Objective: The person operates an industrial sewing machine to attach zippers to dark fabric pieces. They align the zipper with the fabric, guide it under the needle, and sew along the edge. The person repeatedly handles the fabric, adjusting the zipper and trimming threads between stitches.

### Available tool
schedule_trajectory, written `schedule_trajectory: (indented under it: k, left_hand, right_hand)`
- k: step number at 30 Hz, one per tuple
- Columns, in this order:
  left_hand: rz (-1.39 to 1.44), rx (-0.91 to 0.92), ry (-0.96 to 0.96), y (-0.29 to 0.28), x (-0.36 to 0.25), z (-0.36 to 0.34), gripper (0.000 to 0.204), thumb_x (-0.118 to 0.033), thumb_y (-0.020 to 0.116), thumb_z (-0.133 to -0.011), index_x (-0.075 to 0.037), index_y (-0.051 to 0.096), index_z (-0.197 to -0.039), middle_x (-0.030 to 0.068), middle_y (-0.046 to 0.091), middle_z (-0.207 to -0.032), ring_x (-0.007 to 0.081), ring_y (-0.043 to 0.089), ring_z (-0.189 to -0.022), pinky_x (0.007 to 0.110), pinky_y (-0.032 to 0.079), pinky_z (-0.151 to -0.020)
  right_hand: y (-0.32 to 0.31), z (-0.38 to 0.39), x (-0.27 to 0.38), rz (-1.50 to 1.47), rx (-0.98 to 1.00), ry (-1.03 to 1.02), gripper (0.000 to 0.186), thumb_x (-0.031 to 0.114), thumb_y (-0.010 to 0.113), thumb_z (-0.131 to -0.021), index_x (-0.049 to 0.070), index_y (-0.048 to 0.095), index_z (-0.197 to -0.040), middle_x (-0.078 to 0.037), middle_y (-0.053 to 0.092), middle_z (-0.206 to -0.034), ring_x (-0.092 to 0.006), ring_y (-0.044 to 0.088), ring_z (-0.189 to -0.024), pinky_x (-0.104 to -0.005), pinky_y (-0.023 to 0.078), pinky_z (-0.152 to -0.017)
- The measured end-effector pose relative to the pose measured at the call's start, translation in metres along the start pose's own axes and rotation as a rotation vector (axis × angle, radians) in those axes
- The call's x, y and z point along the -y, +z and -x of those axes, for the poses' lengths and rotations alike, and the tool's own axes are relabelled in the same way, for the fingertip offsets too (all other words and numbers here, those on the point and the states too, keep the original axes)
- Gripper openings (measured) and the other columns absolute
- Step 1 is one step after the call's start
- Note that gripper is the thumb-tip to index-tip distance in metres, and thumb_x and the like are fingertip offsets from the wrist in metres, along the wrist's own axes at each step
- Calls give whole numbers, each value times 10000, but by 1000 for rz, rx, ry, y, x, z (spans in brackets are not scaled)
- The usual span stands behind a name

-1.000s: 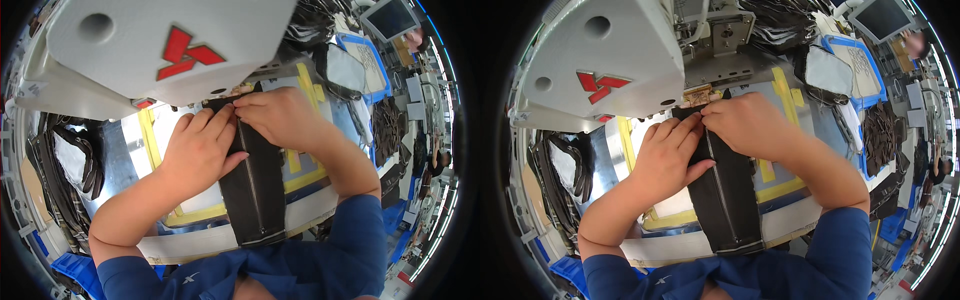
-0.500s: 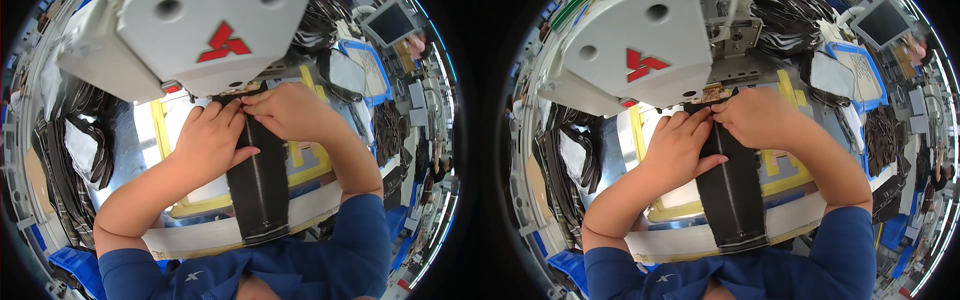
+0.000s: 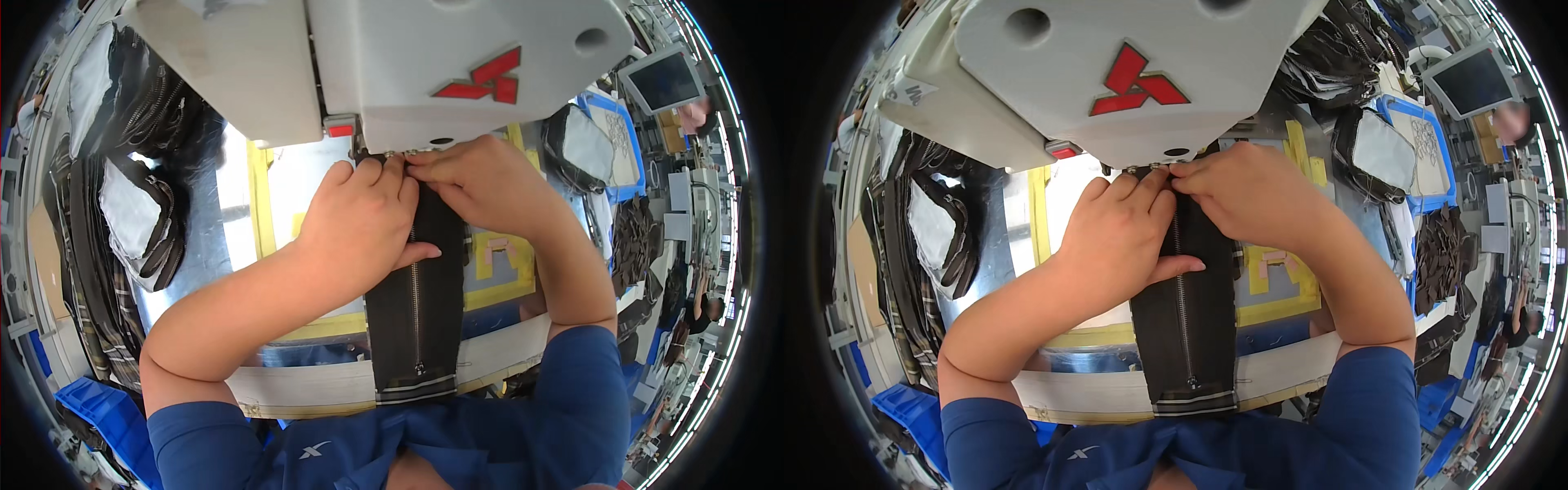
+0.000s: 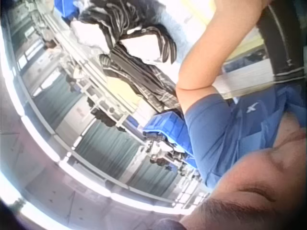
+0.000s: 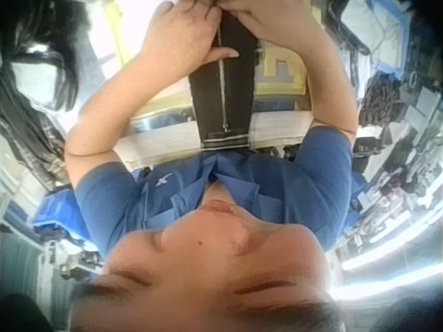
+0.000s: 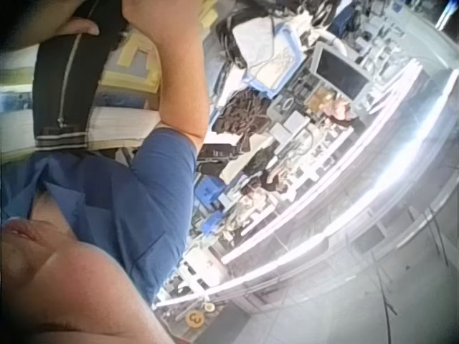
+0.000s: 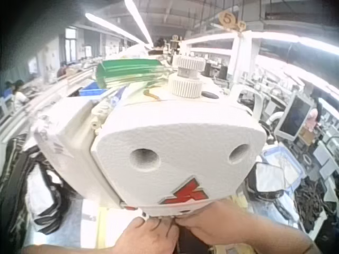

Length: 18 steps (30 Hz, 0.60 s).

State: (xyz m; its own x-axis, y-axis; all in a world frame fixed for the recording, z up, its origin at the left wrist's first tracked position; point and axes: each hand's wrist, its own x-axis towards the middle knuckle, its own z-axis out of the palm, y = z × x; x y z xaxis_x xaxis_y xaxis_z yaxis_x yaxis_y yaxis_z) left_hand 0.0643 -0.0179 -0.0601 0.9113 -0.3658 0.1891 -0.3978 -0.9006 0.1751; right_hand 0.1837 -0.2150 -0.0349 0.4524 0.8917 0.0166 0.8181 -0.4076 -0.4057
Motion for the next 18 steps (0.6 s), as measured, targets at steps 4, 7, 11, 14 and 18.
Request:
schedule_trajectory:
  k: [4,7,11,14,18]
  left_hand:
    - [1,45,-20,-3,0,-1,800,-641,814,-793,36,701,-1204,175,692,-1341,275,659,-1070,399,488,-878]
    - [-10,111,-49,-9,-1,-1,810,-639,818,-792,43,705,-1214,181,688,-1345,278,662,-1086,404,487,-894]
    - [29,112,-60,-9,1,-1,805,-636,822,-799,49,708,-1205,184,687,-1348,290,671,-1102,411,491,-926]
    - [87,67,-39,-7,1,-4,807,-633,827,-800,53,707,-1207,181,693,-1338,297,675,-1100,415,494,-940]
    - [95,60,-35,-5,0,-5,811,-628,838,-792,51,708,-1216,171,703,-1320,296,675,-1102,416,494,-929]
  right_hand:
    - [5,0,1,8,-38,-6,290,93,660,-927,77,815,-1172,-136,805,-1120,-352,769,-943,-438,614,-844]
    - [11,-2,7,69,-58,1,279,109,662,-926,99,814,-1160,-78,806,-1179,-319,774,-976,-431,629,-844]
    - [11,-2,7,117,-35,33,280,117,659,-926,112,814,-1160,-43,803,-1221,-299,776,-990,-421,634,-839]
    - [11,4,0,77,-71,26,275,124,661,-928,115,815,-1155,-35,802,-1231,-292,776,-985,-424,633,-836]
    - [13,9,0,88,-71,27,266,146,674,-929,122,815,-1153,-24,798,-1249,-282,778,-986,-415,634,-817]
